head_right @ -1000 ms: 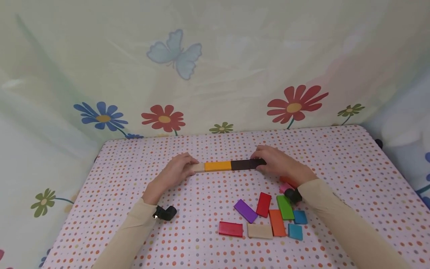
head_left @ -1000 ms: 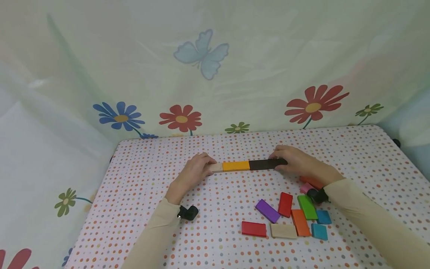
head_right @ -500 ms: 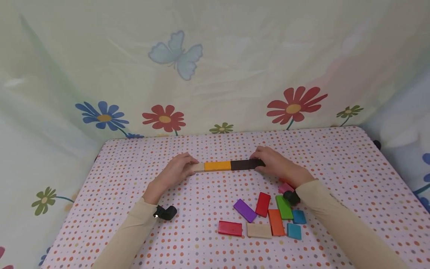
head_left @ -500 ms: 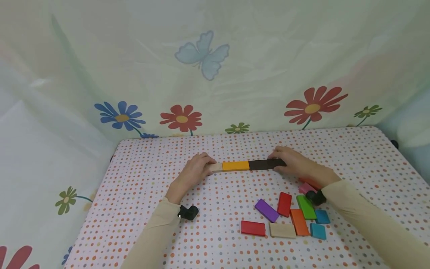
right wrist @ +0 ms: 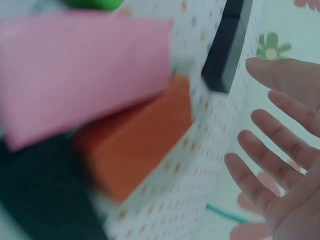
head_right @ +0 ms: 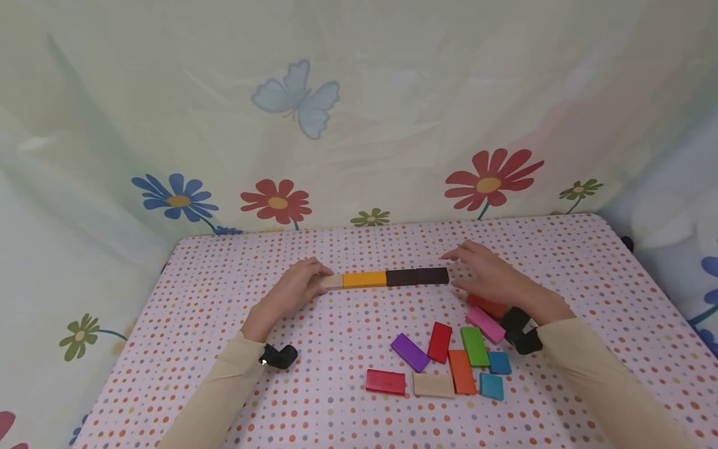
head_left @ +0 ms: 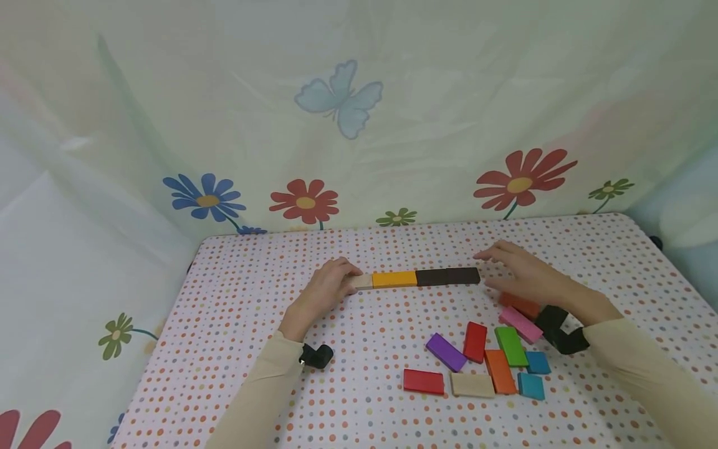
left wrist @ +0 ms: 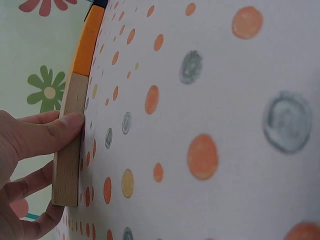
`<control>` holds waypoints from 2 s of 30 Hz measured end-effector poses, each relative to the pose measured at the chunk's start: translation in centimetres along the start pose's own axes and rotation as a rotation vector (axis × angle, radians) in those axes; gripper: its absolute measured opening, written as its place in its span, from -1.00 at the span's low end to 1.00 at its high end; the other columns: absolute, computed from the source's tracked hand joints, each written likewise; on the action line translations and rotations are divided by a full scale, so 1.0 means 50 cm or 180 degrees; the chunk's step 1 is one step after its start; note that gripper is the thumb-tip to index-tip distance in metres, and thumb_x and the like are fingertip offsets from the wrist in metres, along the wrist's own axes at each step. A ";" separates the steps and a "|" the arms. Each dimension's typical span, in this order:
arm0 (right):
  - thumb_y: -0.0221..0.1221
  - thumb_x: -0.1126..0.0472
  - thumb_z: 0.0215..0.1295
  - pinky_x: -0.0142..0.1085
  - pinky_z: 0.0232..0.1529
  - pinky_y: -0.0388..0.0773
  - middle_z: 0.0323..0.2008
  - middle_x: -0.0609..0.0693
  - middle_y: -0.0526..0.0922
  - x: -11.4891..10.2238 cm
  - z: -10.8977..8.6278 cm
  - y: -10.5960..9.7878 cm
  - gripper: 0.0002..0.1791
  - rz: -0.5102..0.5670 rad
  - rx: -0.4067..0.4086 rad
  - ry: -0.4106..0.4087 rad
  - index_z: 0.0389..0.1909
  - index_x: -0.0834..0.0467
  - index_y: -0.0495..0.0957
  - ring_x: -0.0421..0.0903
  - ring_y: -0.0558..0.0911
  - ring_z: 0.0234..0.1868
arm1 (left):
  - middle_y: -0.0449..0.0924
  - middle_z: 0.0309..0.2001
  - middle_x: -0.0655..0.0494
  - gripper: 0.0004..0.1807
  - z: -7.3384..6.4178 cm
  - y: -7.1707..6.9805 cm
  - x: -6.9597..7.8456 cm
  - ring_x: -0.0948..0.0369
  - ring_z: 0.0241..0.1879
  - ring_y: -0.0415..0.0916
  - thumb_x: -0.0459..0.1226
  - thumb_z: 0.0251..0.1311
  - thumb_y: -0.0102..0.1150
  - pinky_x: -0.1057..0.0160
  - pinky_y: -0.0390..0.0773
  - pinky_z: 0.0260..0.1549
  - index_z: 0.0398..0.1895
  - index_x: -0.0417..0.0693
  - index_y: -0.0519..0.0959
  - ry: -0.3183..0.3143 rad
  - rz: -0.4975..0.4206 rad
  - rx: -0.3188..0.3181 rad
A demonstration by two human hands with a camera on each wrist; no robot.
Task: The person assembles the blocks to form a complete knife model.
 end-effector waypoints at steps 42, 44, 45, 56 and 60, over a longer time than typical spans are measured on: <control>0.59 0.35 -0.02 -0.26 -0.32 0.68 -0.25 0.02 0.62 0.074 -0.047 -0.007 -0.50 -0.0385 -0.0082 -0.0125 -0.02 0.33 0.67 -0.07 0.57 -0.26 | 0.67 0.02 0.02 -0.70 0.000 0.004 -0.003 0.03 0.05 0.56 -0.35 0.32 0.40 0.00 0.56 0.09 0.10 -0.15 0.70 -0.0010 -0.0164 0.0076; 0.58 0.34 0.00 -0.22 -0.29 0.69 -0.22 0.04 0.63 0.067 -0.036 -0.011 -0.51 -0.0381 -0.0056 -0.0172 -0.01 0.33 0.68 -0.06 0.58 -0.24 | 0.67 0.02 0.02 -0.70 0.001 0.004 -0.003 0.03 0.06 0.56 -0.34 0.32 0.40 -0.01 0.56 0.10 0.10 -0.15 0.70 0.0001 -0.0159 0.0074; 0.58 0.35 0.00 -0.20 -0.29 0.70 -0.21 0.05 0.63 0.064 -0.031 -0.012 -0.51 -0.0365 -0.0045 -0.0200 -0.01 0.34 0.68 -0.05 0.58 -0.24 | 0.67 0.02 0.02 -0.70 0.001 0.005 -0.003 0.03 0.06 0.56 -0.34 0.32 0.40 -0.01 0.56 0.10 0.11 -0.15 0.70 0.0003 -0.0158 0.0070; 0.55 0.35 0.06 0.10 -0.08 0.69 -0.12 0.20 0.67 0.040 0.023 -0.017 -0.53 -0.0427 -0.0089 -0.0177 0.03 0.33 0.69 0.16 0.61 -0.12 | 0.66 0.04 0.05 -0.69 0.007 0.007 -0.002 0.03 0.08 0.55 -0.33 0.34 0.38 -0.03 0.54 0.11 0.13 -0.13 0.70 0.0020 -0.0171 0.0057; 0.55 0.36 0.06 0.06 -0.09 0.69 -0.17 0.09 0.66 0.039 0.031 -0.021 -0.54 -0.0460 -0.0110 -0.0192 0.02 0.32 0.70 0.04 0.59 -0.16 | 0.67 0.04 0.05 -0.69 0.007 0.005 -0.002 0.03 0.08 0.55 -0.32 0.35 0.38 -0.04 0.54 0.09 0.13 -0.13 0.70 0.0020 -0.0161 0.0055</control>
Point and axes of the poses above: each hand's wrist, its own z-axis towards the middle knuckle, its own y-axis out of the palm, x = y × z, the point moved 1 cm from there along z, towards the middle knuckle
